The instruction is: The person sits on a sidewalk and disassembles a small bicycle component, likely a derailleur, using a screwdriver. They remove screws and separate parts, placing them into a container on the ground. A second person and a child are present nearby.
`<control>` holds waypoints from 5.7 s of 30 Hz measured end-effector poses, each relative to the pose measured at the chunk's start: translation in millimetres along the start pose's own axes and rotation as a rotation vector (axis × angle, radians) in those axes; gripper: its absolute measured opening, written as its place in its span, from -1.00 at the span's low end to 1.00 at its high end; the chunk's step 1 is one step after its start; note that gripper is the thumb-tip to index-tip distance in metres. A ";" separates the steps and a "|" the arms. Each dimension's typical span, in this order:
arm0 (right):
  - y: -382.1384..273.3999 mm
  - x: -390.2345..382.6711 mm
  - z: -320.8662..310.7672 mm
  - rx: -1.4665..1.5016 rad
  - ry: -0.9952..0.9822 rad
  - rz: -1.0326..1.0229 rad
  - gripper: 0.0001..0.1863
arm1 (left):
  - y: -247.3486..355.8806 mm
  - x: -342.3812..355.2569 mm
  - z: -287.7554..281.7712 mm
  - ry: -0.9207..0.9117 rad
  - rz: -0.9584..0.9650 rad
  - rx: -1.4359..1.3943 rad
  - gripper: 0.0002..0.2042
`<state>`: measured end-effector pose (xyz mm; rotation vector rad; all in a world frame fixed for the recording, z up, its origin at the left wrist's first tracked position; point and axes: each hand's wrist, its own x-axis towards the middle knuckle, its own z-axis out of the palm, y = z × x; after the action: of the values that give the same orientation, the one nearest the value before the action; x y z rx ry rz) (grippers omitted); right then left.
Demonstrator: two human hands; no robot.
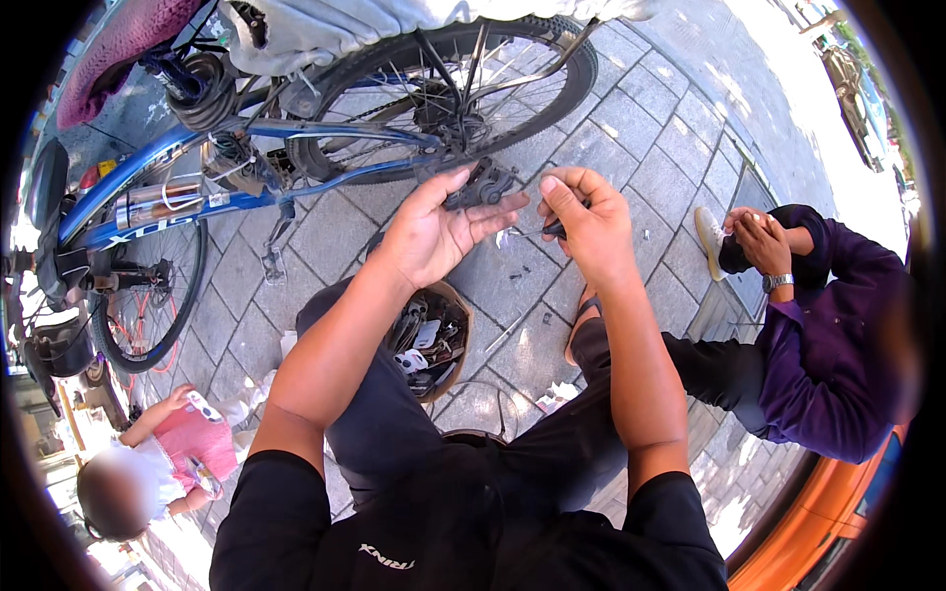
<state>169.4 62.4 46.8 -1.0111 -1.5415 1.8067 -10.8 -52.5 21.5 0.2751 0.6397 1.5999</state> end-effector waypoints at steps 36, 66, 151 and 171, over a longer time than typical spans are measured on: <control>27.4 8.5 38.4 0.206 -0.008 -0.031 -0.81 | 21.7 -7.2 -36.5 0.427 0.134 -0.016 -0.86; 20.2 -13.1 3.2 -0.116 -0.488 -0.079 -0.27 | 10.6 10.2 -14.4 0.169 -0.013 -0.155 -0.68; 28.9 -16.2 57.3 -0.662 -0.032 -0.247 -0.54 | -10.0 7.7 -7.0 0.443 0.116 0.128 -0.69; 32.2 -12.6 54.5 -0.392 -0.122 -0.177 -0.61 | -1.2 2.7 -11.4 0.358 0.078 0.134 -0.67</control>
<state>133.5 15.5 20.8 -0.9113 -2.0467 1.5004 -16.3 -52.6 11.1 0.1123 1.0239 1.6990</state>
